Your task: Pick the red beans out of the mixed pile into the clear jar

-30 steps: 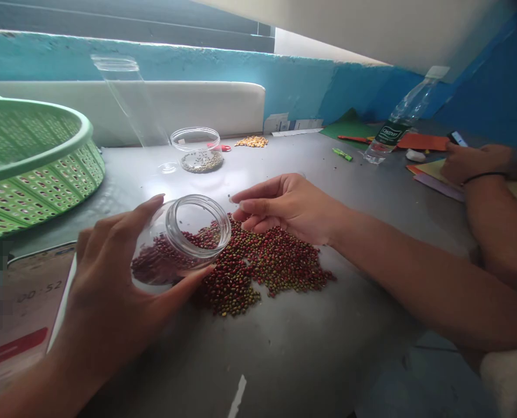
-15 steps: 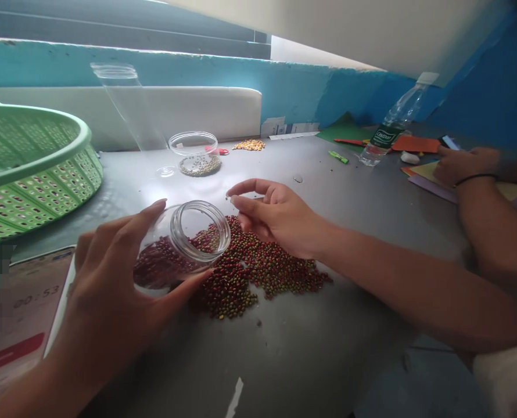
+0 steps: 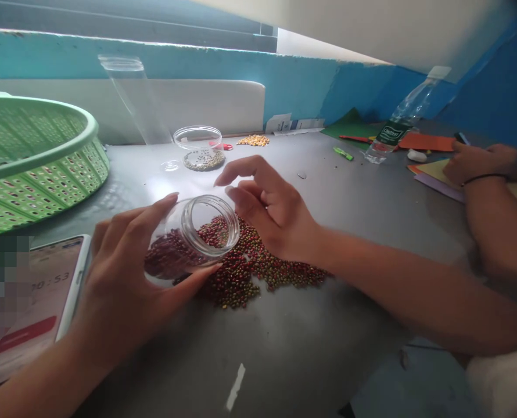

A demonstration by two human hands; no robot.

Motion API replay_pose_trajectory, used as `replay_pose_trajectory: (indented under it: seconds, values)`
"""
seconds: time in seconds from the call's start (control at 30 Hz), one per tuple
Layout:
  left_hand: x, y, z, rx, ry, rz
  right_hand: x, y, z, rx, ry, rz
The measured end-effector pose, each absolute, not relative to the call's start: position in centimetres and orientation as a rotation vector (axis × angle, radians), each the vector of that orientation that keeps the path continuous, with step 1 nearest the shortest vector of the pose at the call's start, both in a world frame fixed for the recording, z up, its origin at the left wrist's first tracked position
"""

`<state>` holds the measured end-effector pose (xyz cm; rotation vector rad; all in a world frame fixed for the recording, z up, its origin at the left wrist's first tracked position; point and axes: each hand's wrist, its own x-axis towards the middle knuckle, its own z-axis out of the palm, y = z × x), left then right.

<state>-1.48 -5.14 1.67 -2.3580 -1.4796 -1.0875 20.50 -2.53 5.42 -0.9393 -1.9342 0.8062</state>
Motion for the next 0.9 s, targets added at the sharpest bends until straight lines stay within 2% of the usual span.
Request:
replay_pose_trajectory:
  seconds: [0.3, 0.43, 0.67, 0.9]
  values:
    - [-1.9, -4.9, 1.8, -2.156, -1.791, -1.221, 24.1, -0.9, 6.0, -0.99, -2.606, 0.736]
    - [-1.9, -4.7, 1.7, -2.156, -1.797, -1.229, 24.0, -1.3, 5.9, -0.925, -2.686, 0.681]
    - [-2.0, -4.8, 1.4, -2.209, -1.825, -1.254, 22.6, -1.3, 4.7, -0.717, -2.795, 0.831]
    - [-2.0, -4.8, 1.4, -2.206, -1.78, -1.255, 22.4, -1.0, 4.1, -0.707, -2.684, 0.883]
